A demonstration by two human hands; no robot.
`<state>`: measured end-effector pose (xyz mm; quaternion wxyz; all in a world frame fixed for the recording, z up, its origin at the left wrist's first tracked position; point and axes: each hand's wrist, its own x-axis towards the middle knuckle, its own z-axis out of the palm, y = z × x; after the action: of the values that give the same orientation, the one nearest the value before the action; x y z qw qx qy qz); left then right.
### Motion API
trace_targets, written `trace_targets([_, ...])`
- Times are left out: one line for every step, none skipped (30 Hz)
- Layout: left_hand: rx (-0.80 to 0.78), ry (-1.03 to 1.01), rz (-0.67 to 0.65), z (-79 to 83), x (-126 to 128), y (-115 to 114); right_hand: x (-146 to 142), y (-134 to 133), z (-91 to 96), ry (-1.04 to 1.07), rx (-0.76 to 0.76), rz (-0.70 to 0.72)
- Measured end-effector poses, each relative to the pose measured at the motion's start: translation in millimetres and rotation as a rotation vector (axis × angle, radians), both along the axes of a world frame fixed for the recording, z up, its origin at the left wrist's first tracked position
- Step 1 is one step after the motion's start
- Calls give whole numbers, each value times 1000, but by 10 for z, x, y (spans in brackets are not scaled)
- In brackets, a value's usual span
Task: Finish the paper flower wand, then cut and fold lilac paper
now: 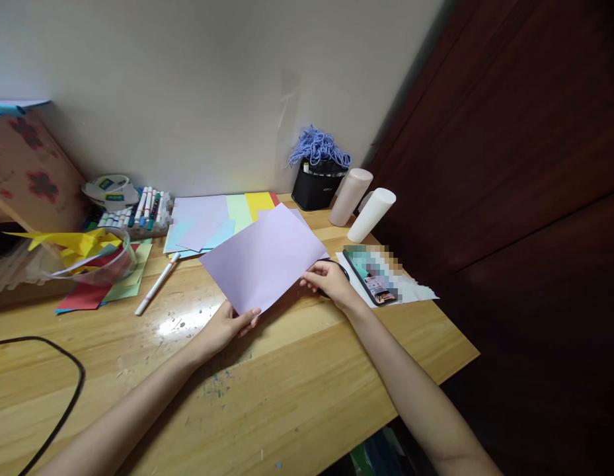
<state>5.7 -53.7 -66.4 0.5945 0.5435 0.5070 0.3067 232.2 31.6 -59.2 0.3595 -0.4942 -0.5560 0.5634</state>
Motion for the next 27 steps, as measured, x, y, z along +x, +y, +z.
trace_targets([10, -15, -7, -6, -2, 2, 49, 37, 4, -1, -2, -43])
trace_targets([19, -22, -14, -12, -3, 4, 96, 71, 9, 0, 3, -83])
trace_targets([23, -25, -22, -17, -5, 5, 139, 100, 15, 0, 14, -116])
trace_targets([21, -27, -30, -21, -7, 5, 178, 125, 22, 1, 26, -141])
trace_targets([17, -30, -33, -24, -9, 4, 212, 144, 29, 3, 39, -160])
trace_targets([11, -32, -32, -26, -11, 3, 241, 159, 37, 6, 49, -177])
trace_targets([6, -32, -28, -27, -13, 1, 263, 168, 44, 10, 55, -196])
trace_targets([4, -30, -26, -27, -14, -1, 281, 175, 49, 15, 59, -213])
trace_targets([5, -27, -25, -26, -16, -3, 292, 178, 52, 18, 64, -225])
trace_targets([9, -27, -24, -25, -17, -5, 299, 180, 52, 21, 75, -233])
trace_targets([11, -28, -26, -23, -17, -7, 301, 182, 50, 25, 88, -238])
trace_targets([12, -33, -27, -22, -17, -8, 298, 183, 45, 30, 100, -242])
trace_targets([13, -39, -26, -21, -17, -9, 289, 183, 38, 41, 110, -249])
trace_targets([12, -44, -24, -22, -16, -10, 275, 183, 29, 59, 112, -259])
trace_targets([10, -46, -21, -23, -15, -12, 254, 180, 20, 83, 107, -269])
trace_targets([6, -46, -17, -26, -14, -13, 225, 171, 10, 112, 92, -269])
trace_targets([2, -42, -12, -29, -12, -15, 189, 156, 1, 143, 69, -254])
trace_targets([-2, -35, -6, -32, -11, -17, 144, 133, -6, 177, 43, -222])
trace_targets([-8, -25, -1, -34, -8, -19, 92, 100, -11, 209, 15, -169])
trace_targets([-12, -13, 7, -33, -5, -21, 34, 58, -13, 236, -12, -97])
trace_targets([-14, 1, 14, -31, -1, -23, -27, 8, -12, 255, -35, -15])
trace_targets([-16, 15, 21, -26, 3, -25, -89, -47, -8, 260, -57, 74])
trace_targets([-17, 30, 23, -21, 8, -27, -148, -105, -3, 245, -79, 160])
trace_targets([-16, 41, 27, -15, 12, -29, -202, -162, 3, 215, -98, 246])
trace_targets([-10, 48, 33, -11, 16, -31, -250, -216, 7, 183, -109, 324])
trace_targets([-5, 50, 37, -7, 19, -32, -290, -264, 9, 160, -111, 382])
trace_targets([-1, 49, 41, -6, 21, -33, -322, -306, 6, 151, -107, 417])
